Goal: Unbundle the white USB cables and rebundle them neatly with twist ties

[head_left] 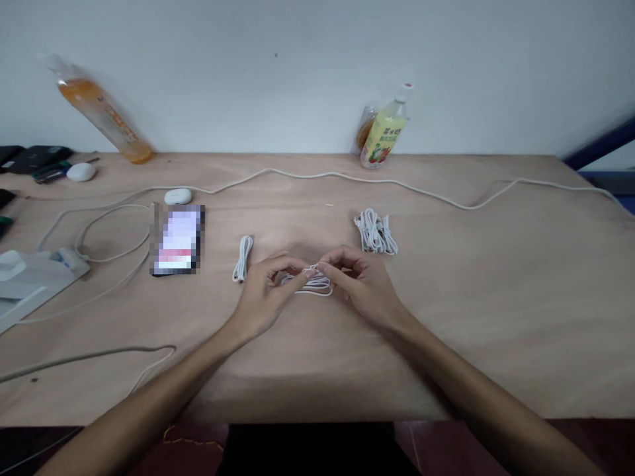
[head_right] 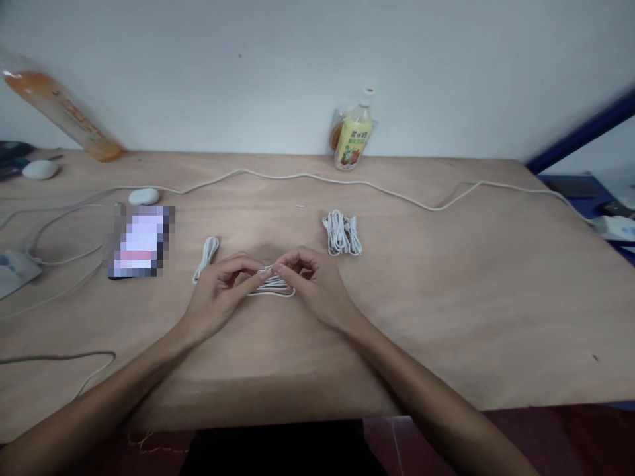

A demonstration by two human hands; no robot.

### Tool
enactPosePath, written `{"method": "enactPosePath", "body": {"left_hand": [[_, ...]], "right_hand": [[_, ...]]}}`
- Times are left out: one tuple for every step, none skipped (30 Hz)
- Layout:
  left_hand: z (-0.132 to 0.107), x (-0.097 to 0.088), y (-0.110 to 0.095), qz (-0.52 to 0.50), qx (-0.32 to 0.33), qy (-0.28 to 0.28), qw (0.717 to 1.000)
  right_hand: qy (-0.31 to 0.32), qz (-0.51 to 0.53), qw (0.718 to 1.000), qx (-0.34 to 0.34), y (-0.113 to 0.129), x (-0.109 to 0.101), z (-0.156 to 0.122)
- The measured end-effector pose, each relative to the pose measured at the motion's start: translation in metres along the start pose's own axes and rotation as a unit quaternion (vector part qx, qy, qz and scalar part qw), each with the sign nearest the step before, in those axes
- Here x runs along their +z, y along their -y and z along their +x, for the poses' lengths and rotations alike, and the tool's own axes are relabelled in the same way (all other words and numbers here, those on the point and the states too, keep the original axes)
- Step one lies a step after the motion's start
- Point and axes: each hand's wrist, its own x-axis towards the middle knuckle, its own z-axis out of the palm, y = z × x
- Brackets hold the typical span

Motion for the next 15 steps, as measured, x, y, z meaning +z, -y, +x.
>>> {"method": "enactPosePath", "body": {"left_hand": [[0.0001,-0.0006,-0.0013,0.001,-0.002,0.003,1.000],[0.0002,-0.0012,-0.0028,-0.001,-0.003,0.005,1.000],[0.0003,-0.0017,-0.0044,-0.006,-0.004,0.008,1.000],[0.0003,-0.0021,-0.0059,-0.014,-0.005,0.010,1.000],[0.0003,-0.0023,-0.0072,-0.023,-0.008,0.013,1.000],[0.0004,-0.0022,-0.0081,-0.032,-0.012,0.016,0.999],[0.0005,-0.0019,-0.0086,-0.041,-0.016,0.018,0.999],[0.0006,-0.0014,-0.0088,-0.050,-0.022,0.019,0.998],[0.0008,-0.0008,-0.0086,-0.059,-0.026,0.018,0.998],[0.0009,-0.0001,-0.0081,-0.068,-0.030,0.019,0.997],[0.0009,0.0006,-0.0075,-0.078,-0.035,0.021,0.996],[0.0008,0.0013,-0.0068,-0.088,-0.040,0.023,0.995],[0.0007,0.0020,-0.0060,-0.099,-0.045,0.025,0.994],[0.0005,0.0027,-0.0052,-0.109,-0.051,0.025,0.992],[0.0003,0.0034,-0.0045,-0.120,-0.056,0.022,0.991]], "right_hand": [[-0.004,-0.024,1.000,-0.018,0.0014,-0.0010,-0.0004],[-0.009,-0.049,0.998,-0.036,0.0030,-0.0023,-0.0007],[-0.011,-0.073,0.996,-0.055,0.0047,-0.0037,-0.0008],[-0.010,-0.097,0.992,-0.075,0.0063,-0.0054,-0.0008],[-0.005,-0.116,0.989,-0.095,0.0076,-0.0070,-0.0006],[0.001,-0.130,0.985,-0.111,0.0086,-0.0084,-0.0002],[0.007,-0.139,0.983,-0.121,0.0091,-0.0096,0.0001],[0.008,-0.143,0.982,-0.125,0.0090,-0.0102,0.0005],[0.004,-0.144,0.982,-0.123,0.0085,-0.0103,0.0007],[-0.004,-0.141,0.983,-0.118,0.0076,-0.0099,0.0007],[-0.014,-0.137,0.984,-0.111,0.0065,-0.0090,0.0005],[-0.025,-0.130,0.986,-0.103,0.0055,-0.0077,0.0003],[-0.035,-0.121,0.988,-0.094,0.0045,-0.0062,-0.0001],[-0.043,-0.109,0.990,-0.083,0.0038,-0.0048,-0.0004],[-0.050,-0.097,0.991,-0.072,0.0033,-0.0035,-0.0007]]}}
